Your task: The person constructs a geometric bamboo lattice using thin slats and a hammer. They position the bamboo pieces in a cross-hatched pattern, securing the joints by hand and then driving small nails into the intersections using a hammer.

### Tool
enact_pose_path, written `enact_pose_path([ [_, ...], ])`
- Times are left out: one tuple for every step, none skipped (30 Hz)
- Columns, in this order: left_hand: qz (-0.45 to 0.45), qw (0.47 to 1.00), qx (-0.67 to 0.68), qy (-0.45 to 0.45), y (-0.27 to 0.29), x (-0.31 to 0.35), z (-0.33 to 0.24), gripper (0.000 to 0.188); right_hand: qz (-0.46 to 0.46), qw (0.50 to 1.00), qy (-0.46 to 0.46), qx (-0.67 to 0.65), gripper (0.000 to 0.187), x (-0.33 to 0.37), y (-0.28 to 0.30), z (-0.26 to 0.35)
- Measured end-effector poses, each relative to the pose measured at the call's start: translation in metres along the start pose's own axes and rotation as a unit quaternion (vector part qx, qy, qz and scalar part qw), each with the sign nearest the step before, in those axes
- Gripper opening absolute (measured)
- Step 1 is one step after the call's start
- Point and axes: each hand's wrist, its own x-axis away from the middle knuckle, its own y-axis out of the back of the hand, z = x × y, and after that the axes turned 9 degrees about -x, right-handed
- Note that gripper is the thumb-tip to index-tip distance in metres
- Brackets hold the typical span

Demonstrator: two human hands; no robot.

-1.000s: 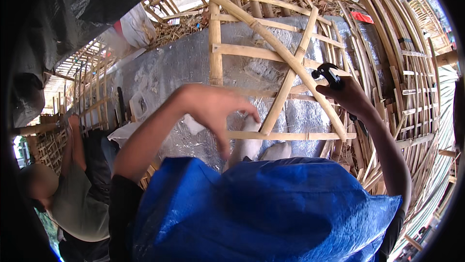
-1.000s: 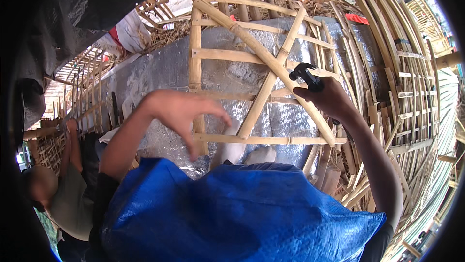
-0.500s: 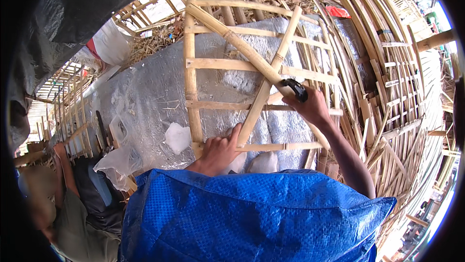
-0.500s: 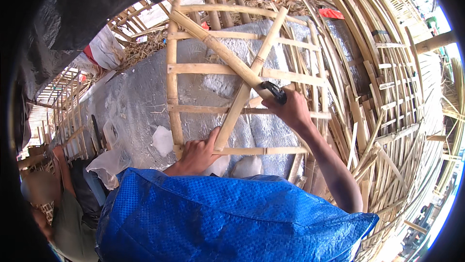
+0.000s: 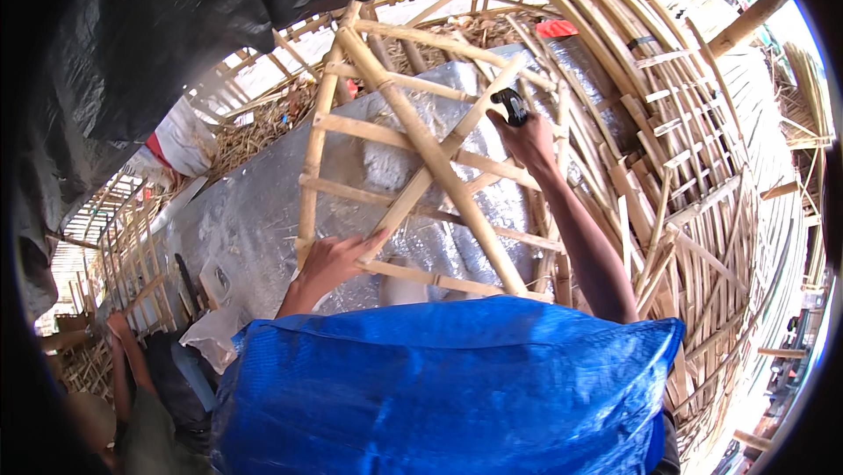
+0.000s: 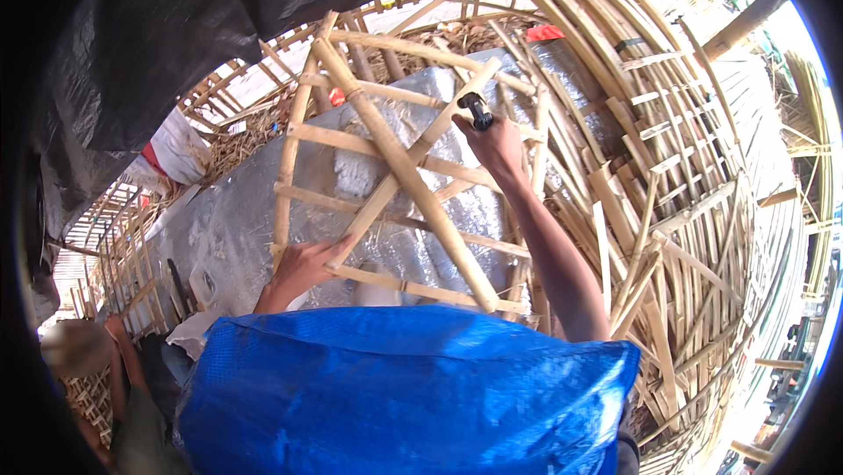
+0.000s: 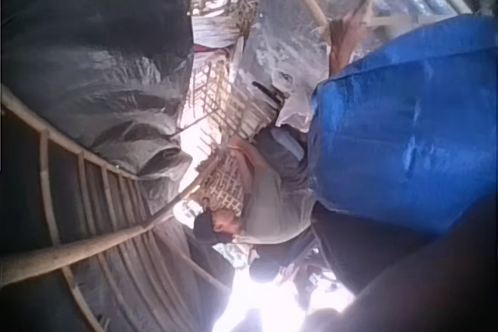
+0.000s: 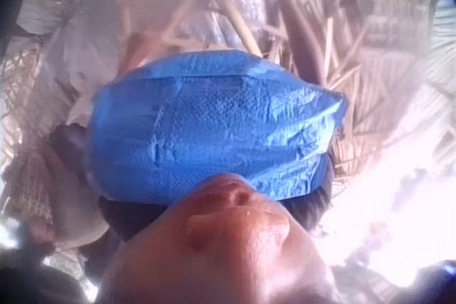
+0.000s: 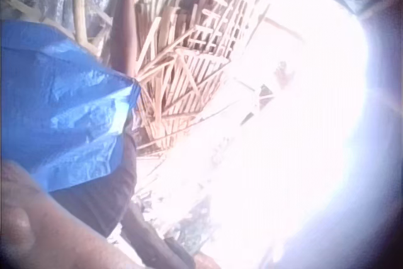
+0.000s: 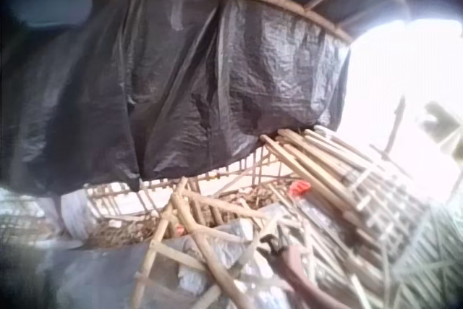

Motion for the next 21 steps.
enact_pose_path([
  [0.022,0.998,-0.047,-0.035,0.001,-0.004,-0.002,0.086,-0.023,0.999,-0.023,-0.016,0.061,-0.012,0.010,-0.006],
  [-0.019,0.996,-0.054,-0.067,-0.002,-0.009,-0.006,0.081,-0.051,0.998,0.001,0.025,0.073,-0.032,0.015,-0.027],
  [-0.021,0.995,-0.049,-0.084,-0.009,-0.018,-0.009,0.081,-0.035,0.993,-0.098,0.053,0.085,-0.048,0.023,-0.046],
  [-0.004,0.996,-0.035,-0.077,-0.005,-0.015,-0.011,0.079,-0.018,0.992,-0.116,0.046,0.087,-0.053,0.017,-0.046],
  [0.012,0.997,-0.021,-0.069,-0.001,-0.013,-0.013,0.078,0.000,0.990,-0.134,0.040,0.088,-0.056,0.012,-0.046],
  [0.016,0.997,-0.024,-0.067,0.002,-0.013,-0.015,0.078,-0.002,0.987,-0.153,0.044,0.088,-0.058,0.009,-0.047],
  [0.009,0.998,0.001,-0.064,0.003,-0.014,-0.017,0.075,-0.004,0.984,-0.173,0.049,0.088,-0.058,0.008,-0.050],
  [-0.001,0.998,0.023,-0.055,0.009,-0.015,-0.018,0.072,-0.013,0.985,-0.166,0.047,0.090,-0.059,0.005,-0.052],
  [0.000,0.999,0.020,-0.050,0.010,-0.015,-0.015,0.072,-0.022,0.984,-0.168,0.055,0.088,-0.061,0.002,-0.054],
  [0.010,0.999,0.030,-0.014,0.008,-0.016,-0.010,0.068,-0.017,0.984,-0.171,0.045,0.086,-0.063,0.001,-0.056],
  [0.019,0.999,0.030,0.027,0.013,-0.010,-0.009,0.064,-0.008,0.985,-0.170,0.026,0.084,-0.063,-0.001,-0.053],
  [0.022,0.999,0.028,0.033,0.009,-0.011,-0.008,0.064,-0.011,0.985,-0.170,0.034,0.080,-0.063,-0.002,-0.053],
  [-0.041,0.996,0.063,0.049,0.005,-0.013,-0.010,0.059,-0.008,0.984,-0.178,0.018,0.083,-0.065,-0.004,-0.054],
  [-0.105,0.988,0.096,0.064,0.002,-0.014,-0.013,0.055,-0.021,0.985,-0.171,0.024,0.085,-0.065,-0.003,-0.056],
  [-0.098,0.989,0.083,0.071,0.004,-0.012,-0.016,0.055,-0.034,0.986,-0.164,0.025,0.088,-0.068,-0.004,-0.057],
  [-0.069,0.989,0.086,0.098,0.003,-0.010,-0.018,0.052,-0.041,0.987,-0.152,0.023,0.084,-0.067,-0.003,-0.057],
  [-0.039,0.988,0.088,0.125,0.003,-0.007,-0.016,0.050,-0.047,0.989,-0.140,0.021,0.081,-0.066,-0.005,-0.055],
  [-0.022,0.993,0.076,0.090,-0.002,-0.009,-0.012,0.049,-0.058,0.990,-0.130,0.020,0.078,-0.067,-0.005,-0.059],
  [-0.021,0.993,0.075,0.092,-0.005,-0.006,-0.009,0.049,-0.045,0.988,-0.147,0.004,0.073,-0.070,-0.005,-0.060],
  [-0.025,0.987,0.100,0.120,-0.007,-0.003,-0.006,0.049,-0.036,0.989,-0.146,-0.005,0.070,-0.070,-0.006,-0.063],
  [-0.033,0.980,0.127,0.150,-0.005,-0.004,-0.007,0.048,-0.027,0.989,-0.142,-0.012,0.066,-0.072,-0.005,-0.066],
])
